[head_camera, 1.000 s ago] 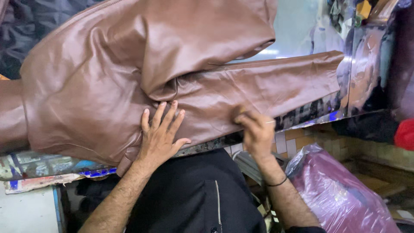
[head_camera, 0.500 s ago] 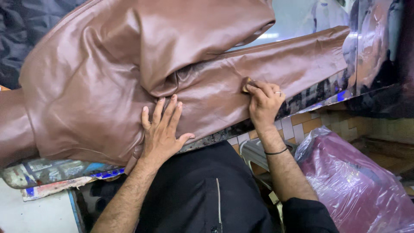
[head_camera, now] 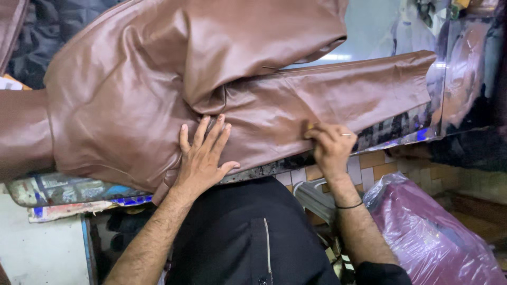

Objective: The person smooths a brown leather jacket on a glass table and wipes its surface with a sponge. The person repeatedly rubs the jacket's sleeve and body, occasionally repositioning the garment and dipping the sponge into a bottle of liquid before continuing to wipe.

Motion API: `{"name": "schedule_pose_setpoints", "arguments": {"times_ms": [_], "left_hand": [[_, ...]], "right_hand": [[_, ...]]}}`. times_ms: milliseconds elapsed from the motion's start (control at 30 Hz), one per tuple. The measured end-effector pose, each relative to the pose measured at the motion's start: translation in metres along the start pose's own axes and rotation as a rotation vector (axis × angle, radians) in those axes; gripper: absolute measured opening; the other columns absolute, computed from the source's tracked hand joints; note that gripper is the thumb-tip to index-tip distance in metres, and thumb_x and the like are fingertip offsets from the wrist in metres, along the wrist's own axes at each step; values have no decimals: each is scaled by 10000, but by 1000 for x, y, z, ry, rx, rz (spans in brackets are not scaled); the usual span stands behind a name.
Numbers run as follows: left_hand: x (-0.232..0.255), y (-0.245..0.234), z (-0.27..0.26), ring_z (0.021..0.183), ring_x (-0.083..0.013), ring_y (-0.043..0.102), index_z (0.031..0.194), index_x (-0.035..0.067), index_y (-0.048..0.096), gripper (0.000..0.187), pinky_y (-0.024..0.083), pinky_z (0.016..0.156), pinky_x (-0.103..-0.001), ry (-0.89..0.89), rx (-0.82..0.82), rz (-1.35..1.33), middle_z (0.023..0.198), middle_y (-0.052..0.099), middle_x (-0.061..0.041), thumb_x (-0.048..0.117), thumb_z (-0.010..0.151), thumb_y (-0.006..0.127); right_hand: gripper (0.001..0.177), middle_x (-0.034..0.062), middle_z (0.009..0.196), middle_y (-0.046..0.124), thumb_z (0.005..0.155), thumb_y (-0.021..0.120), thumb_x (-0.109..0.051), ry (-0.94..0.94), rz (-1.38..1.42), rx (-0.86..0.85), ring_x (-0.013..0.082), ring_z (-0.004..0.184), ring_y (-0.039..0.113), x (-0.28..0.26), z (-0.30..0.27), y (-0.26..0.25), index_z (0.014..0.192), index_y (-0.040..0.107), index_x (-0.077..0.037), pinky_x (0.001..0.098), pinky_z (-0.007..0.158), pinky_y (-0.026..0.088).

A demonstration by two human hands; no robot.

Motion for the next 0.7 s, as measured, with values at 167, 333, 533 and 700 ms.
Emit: {"name": "schedule_pose_setpoints", "arguments": {"times_ms": [167,333,533,700], "left_hand": [[3,-2,0,1530,-352,231,1540,105,407,1030,111,1182,-714,-13,16,5,1655,306,-96,553,711,824],[1,-1,1,1527,-346,223,1535,96,397,1057,85,1191,-699,-50,-4,-12,1654,300,-78,538,683,840],[1,0,2,1532,-339,226,1538,95,391,1061,68,1198,-689,-63,-2,-14,1658,294,-65,536,684,843],[0,2,-2,1522,-349,222,1543,88,379,1066,62,1193,-699,-56,-9,-13,1655,291,-75,534,690,838]], "right_hand": [[179,-87,1139,720,948,650,-87,-80,325,-41,139,1037,624,-30,3,8,997,753,-225,385,925,435],[158,-82,1127,701,961,713,-89,-106,97,85,184,992,593,-23,28,16,926,744,-240,425,885,382],[245,-59,1221,686,886,712,-80,-244,328,-99,189,1005,594,-43,42,48,1067,752,-240,414,860,366],[261,-73,1203,697,917,722,-48,11,109,16,209,1085,602,3,46,29,1066,771,-257,428,910,378]]}}
Point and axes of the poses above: each hand's wrist, its own z-axis towards the middle knuckle, its own y-axis out of the palm, x = y × z, the point moved 8 cm from there along z, towards the middle knuckle
